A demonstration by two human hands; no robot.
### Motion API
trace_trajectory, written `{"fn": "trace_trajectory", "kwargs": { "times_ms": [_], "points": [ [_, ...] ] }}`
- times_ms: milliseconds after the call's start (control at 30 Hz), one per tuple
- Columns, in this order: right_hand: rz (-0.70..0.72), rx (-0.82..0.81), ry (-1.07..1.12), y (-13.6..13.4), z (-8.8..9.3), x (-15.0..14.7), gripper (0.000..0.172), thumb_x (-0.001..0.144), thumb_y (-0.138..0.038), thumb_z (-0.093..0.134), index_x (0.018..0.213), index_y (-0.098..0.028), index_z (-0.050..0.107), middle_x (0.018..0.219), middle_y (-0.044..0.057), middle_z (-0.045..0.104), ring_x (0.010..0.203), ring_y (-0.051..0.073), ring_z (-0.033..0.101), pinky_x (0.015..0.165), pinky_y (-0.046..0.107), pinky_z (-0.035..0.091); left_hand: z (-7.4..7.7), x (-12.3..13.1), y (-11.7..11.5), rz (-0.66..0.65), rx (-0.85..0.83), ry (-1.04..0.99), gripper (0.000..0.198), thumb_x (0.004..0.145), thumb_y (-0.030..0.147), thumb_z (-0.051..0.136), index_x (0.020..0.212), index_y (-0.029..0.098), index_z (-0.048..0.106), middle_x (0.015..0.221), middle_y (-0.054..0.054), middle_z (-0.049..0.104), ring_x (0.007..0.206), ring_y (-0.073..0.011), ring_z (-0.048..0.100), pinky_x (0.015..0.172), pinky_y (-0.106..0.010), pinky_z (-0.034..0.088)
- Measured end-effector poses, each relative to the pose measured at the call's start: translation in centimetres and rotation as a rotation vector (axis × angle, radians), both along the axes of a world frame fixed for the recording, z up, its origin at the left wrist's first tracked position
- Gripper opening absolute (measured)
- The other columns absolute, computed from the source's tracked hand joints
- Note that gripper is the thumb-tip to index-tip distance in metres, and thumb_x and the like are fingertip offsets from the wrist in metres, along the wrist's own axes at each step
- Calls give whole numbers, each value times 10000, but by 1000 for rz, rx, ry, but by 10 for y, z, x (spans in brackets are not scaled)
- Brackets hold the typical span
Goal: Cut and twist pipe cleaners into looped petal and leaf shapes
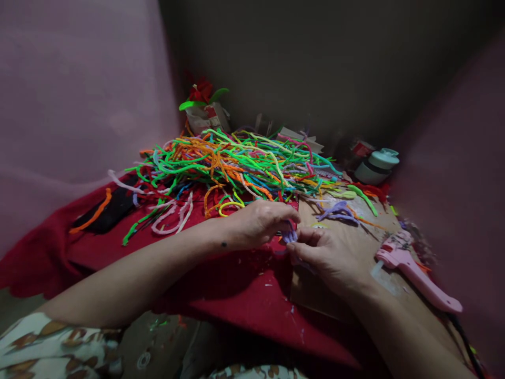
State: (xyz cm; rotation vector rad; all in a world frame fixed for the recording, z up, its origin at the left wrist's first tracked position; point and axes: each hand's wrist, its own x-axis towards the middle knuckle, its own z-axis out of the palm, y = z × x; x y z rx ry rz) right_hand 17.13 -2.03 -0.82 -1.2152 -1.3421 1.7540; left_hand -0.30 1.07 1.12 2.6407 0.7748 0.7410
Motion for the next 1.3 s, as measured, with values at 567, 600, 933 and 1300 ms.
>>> {"fn": "trace_trajectory", "kwargs": {
  "times_ms": [567, 600, 933, 1300],
  "points": [
    [-15, 3, 41, -1, 1, -2, 331, 663, -452, 676, 616, -128, 625, 525, -4, 547, 465, 71, 409, 458, 219, 267, 5, 5, -4, 175, -797, -238, 117, 747, 238, 565, 758, 128, 603, 526, 47, 522, 435, -47, 446, 429, -153, 343],
    [-13, -19, 71, 0, 1, -1, 320, 652, -441, 691, 635, -126, 637, 541, 4, 568, 480, 79, 441, 469, 218, 292, 5, 6, -3, 189, -877, -266, 125, 741, 249, 567, 727, 128, 592, 495, 53, 500, 403, -45, 426, 398, -152, 320],
    [-37, -201, 255, 9, -4, 1, 186, 587, -281, 751, 622, -119, 667, 532, 37, 643, 464, 121, 568, 500, 233, 434, 1, 8, -4, 259, -1028, -434, 176, 720, 271, 592, 635, 126, 538, 410, 61, 440, 329, -39, 368, 334, -160, 237],
    [-122, -38, 212, 16, -2, -3, 196, 620, -290, 735, 613, -139, 611, 547, -12, 583, 481, 84, 493, 505, 217, 389, 5, 7, -2, 267, -1061, -556, 186, 720, 290, 615, 696, 133, 518, 481, 70, 485, 335, -29, 385, 325, -145, 251]
  ]
}}
